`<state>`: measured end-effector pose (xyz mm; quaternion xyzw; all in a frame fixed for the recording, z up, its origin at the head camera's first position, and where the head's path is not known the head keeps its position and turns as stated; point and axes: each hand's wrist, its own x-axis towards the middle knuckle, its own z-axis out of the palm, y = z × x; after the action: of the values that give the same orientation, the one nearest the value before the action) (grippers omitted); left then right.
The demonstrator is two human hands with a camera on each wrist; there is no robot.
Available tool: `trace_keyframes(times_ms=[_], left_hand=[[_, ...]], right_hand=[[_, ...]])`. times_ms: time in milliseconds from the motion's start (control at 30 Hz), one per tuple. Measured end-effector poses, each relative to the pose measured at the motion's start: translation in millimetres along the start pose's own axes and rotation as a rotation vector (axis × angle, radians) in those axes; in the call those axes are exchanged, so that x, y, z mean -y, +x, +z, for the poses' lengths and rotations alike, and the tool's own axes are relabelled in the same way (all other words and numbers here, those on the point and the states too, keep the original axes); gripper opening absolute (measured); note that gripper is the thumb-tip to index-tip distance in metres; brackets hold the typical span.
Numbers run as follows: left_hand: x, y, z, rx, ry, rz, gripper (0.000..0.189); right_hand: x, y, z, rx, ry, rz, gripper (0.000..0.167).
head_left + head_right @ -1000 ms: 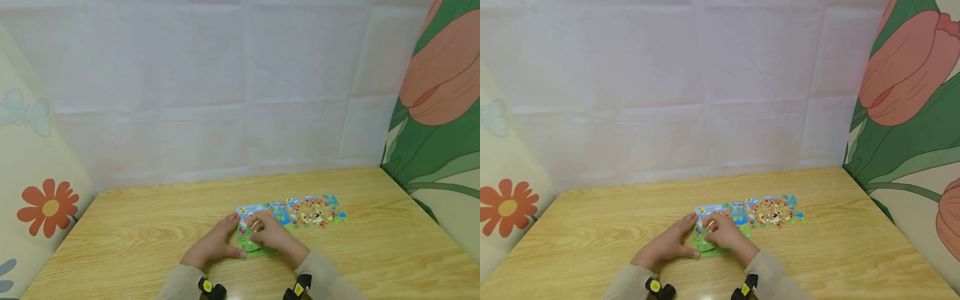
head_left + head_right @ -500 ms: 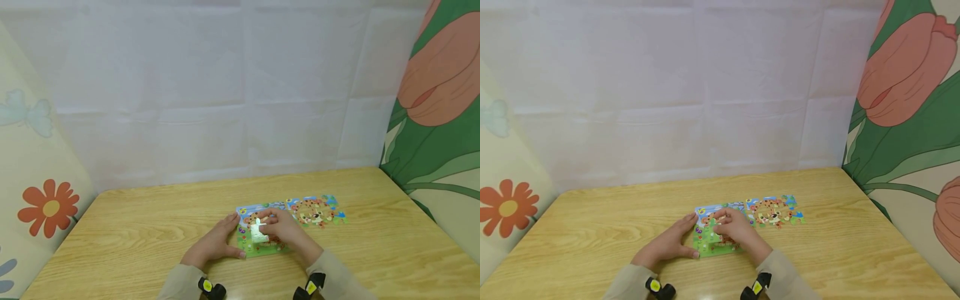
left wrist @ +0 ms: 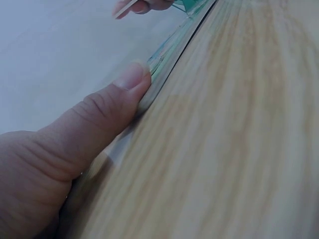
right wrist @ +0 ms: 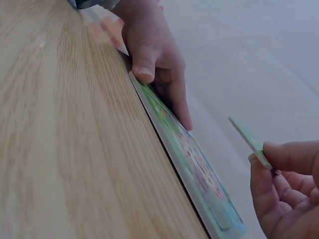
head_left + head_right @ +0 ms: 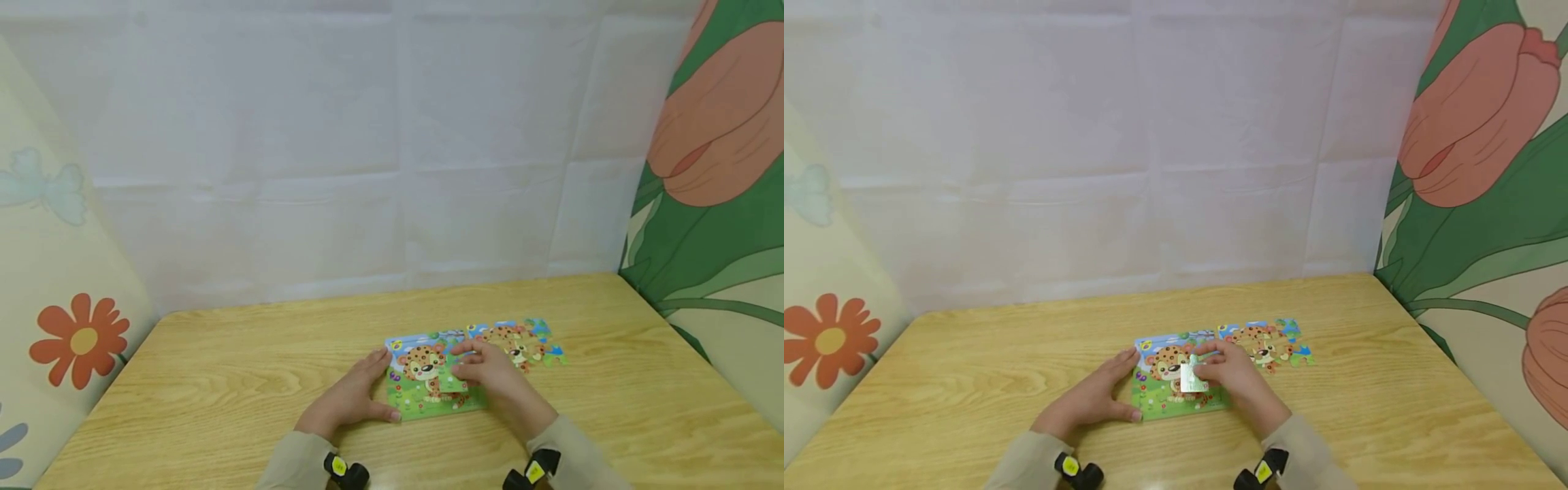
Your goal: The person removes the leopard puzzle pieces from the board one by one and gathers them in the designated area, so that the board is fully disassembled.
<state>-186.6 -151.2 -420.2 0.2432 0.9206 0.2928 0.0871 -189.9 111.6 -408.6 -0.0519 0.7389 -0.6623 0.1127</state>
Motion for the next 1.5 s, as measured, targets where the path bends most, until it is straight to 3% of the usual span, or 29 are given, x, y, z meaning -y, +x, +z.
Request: trace_keyframes(times_ms=[300, 567, 1100, 1367, 1500], left_hand=[[1.0, -0.8, 0.3, 0.008, -0.011, -0.008, 0.106], [3.5, 0.2, 1.5, 0.004, -0.008, -0.006, 0.106], [4.2, 0.0, 2.0, -0.013, -0.009, 0.003, 0.107], [3.1, 0.6, 1.6, -0.018, -0.001, 0.009, 0.106], [1.9, -0.2, 1.5, -0.018, -0.003, 0.001, 0.106]], right_hand=[[-9, -8.2, -31, -0.008, -0.023, -0.037, 0.034], [-16, -15.6, -48, -0.053, -0.085, -0.019, 0.034], [-18, -19.0, -53, -0.138, -0.297, 0.026, 0.027], [-14, -23.1, -49, -0.213, -0.53, -0.012, 0.025], [-12, -24.9, -47, -0.226, -0.58, -0.025, 0.028]])
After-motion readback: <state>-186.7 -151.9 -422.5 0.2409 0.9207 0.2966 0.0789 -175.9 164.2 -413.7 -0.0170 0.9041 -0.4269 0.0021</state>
